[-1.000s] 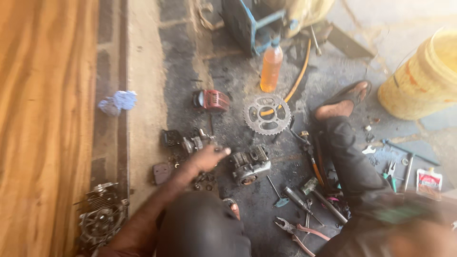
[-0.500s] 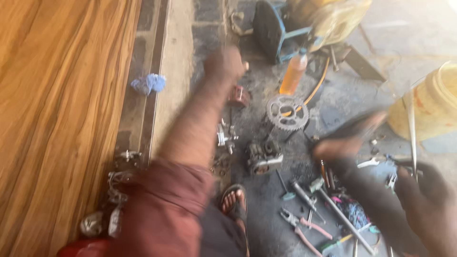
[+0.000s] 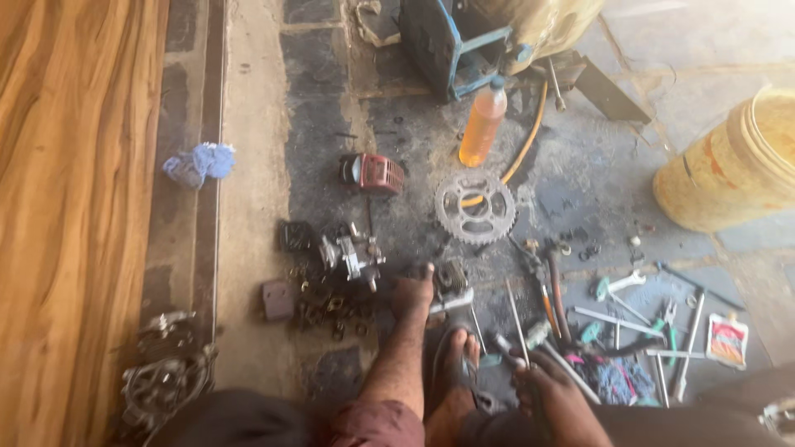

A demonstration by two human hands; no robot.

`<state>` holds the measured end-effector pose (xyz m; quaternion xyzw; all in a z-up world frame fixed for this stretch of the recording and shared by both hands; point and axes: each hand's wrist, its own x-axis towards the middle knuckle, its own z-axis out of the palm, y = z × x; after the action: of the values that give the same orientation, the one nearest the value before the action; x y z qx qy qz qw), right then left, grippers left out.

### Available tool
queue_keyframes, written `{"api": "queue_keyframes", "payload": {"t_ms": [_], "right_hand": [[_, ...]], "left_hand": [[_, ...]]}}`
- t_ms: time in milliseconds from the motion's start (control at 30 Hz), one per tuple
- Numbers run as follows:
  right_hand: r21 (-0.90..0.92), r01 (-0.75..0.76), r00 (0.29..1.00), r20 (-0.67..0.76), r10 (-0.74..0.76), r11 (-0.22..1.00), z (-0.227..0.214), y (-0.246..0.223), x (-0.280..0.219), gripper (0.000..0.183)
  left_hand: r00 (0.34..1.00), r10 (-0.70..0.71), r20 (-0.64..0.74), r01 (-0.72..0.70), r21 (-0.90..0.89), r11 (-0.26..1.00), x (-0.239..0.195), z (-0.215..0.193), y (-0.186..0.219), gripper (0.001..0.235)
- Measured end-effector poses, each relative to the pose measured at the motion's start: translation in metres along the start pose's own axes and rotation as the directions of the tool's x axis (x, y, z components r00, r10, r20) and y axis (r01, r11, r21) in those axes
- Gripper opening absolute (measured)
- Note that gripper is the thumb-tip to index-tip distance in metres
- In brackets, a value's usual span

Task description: The person disassembles and repairs a small mechanical engine component by loosening screws using tools, manipulating parts by hand, and turning over the housing unit.

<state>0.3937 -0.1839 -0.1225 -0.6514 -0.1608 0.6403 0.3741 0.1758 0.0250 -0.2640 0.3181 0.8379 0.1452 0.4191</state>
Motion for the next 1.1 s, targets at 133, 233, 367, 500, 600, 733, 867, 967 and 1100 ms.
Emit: {"api": "queue_keyframes", "payload": {"t_ms": [133,233,367,500,600,733,867,967,1100], "right_hand": [[-0.144,-0.002,1.000,0.011,0.003,0.990,-0.008,0.009,0.018,0.050],[-0.161,-0.081,0.995,-0.074,0.070,0.984,-0.017,0.029,0.031,0.055],[-0.507,0.016,0.988,-0.125,-0.092,0.862,-0.022,0.037,0.028,0.055],[-0.531,-0.001,0.994,-0.094,-0.058,0.848,-0.017,0.021,0.001,0.054],[-0.502,-0.088,0.995,-0.090,0.049,0.860,-0.001,0.005,-0.013,0.054],[-0.736,-0.177,0.979,-0.202,0.037,0.653,0.000,-0.008,-0.023,0.051],[-0.789,0.108,0.983,-0.005,-0.182,0.606,-0.014,-0.021,-0.027,0.050],[-0.832,0.214,0.967,0.105,-0.233,0.512,-0.010,-0.037,-0.025,0.049],[-0.956,0.089,0.990,0.056,-0.126,0.280,0.008,-0.068,-0.026,0.039]], "left_hand": [[0.985,0.021,0.168,-0.037,0.090,0.995,0.038,0.018,-0.001,0.106],[0.985,-0.026,0.168,0.014,0.072,0.997,0.030,0.027,-0.002,0.112],[0.929,0.290,0.231,-0.349,0.281,0.894,0.016,0.011,0.005,0.102],[0.779,0.297,0.553,-0.552,0.379,0.743,0.008,-0.020,0.029,0.125],[0.693,0.292,0.659,-0.701,0.523,0.484,-0.015,-0.021,0.041,0.113],[0.658,0.334,0.675,-0.753,0.580,0.312,-0.014,0.001,0.050,0.099],[0.674,0.320,0.665,-0.738,0.606,0.296,-0.006,0.015,0.043,0.105],[0.681,0.303,0.667,-0.732,0.613,0.297,-0.007,0.014,0.045,0.107],[0.684,0.301,0.665,-0.730,0.623,0.281,-0.008,0.014,0.045,0.108]]}}
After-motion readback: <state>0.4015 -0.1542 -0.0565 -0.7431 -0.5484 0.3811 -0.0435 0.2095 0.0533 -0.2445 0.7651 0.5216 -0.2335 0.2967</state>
